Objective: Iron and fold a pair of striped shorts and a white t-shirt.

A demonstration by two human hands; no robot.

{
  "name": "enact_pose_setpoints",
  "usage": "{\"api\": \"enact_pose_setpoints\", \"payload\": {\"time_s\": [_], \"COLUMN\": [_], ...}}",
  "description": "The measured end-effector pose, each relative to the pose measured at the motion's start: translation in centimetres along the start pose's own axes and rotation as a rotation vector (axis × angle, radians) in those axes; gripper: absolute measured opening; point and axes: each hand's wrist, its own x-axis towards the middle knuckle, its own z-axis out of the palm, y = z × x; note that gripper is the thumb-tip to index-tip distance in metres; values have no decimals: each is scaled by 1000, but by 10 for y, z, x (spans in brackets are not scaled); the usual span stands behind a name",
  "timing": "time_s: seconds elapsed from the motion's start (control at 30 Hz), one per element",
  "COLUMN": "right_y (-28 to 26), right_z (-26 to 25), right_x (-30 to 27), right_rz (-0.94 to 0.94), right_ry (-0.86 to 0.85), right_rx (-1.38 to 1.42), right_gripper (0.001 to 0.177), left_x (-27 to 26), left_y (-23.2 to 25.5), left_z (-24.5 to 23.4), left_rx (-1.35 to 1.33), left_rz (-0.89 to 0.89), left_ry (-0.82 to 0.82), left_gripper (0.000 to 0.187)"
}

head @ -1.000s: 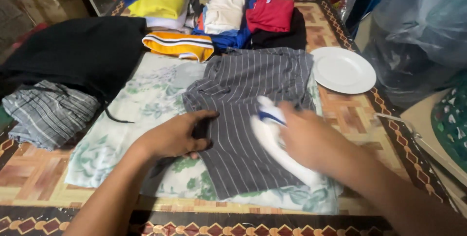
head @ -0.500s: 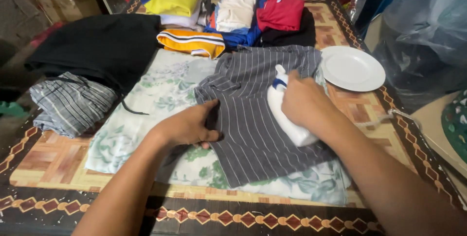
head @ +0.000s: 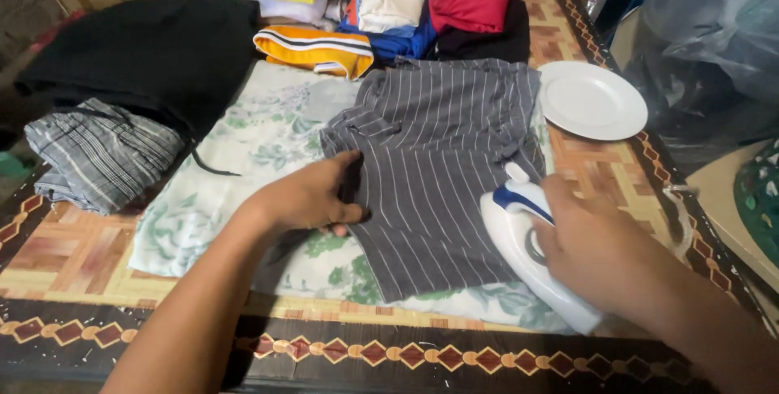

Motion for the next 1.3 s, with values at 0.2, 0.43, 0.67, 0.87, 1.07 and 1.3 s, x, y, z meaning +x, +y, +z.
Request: {"api": "enact_pose_setpoints", "payload": {"time_s": [0.2,0.43,0.67,0.87,1.07,1.3], "right_y": [-15,-37,-47,-10,35,15], "right_z": [-5,11,13,-18,1,25], "right_x": [12,101,128,68,57,85], "right_rz": [17,-454,-700,-472,-565,-935], "right_ry": [-45,263,398,-158,-278,-204], "right_rx": [70,138,250,133,91,158], "right_gripper": [38,39,38,37,59,48], "left_x": [-7,-5,5,11,21,23], "left_y": [14,12,-1,2,-15,-22], "left_z": [3,2,3,7,12,10], "left_rx": [102,172,33,96,207,215], "left_rz": [-28,14,54,52,148,185], "left_ry": [47,151,208,296,470,431], "left_gripper": [92,78,67,70,68,69]}}
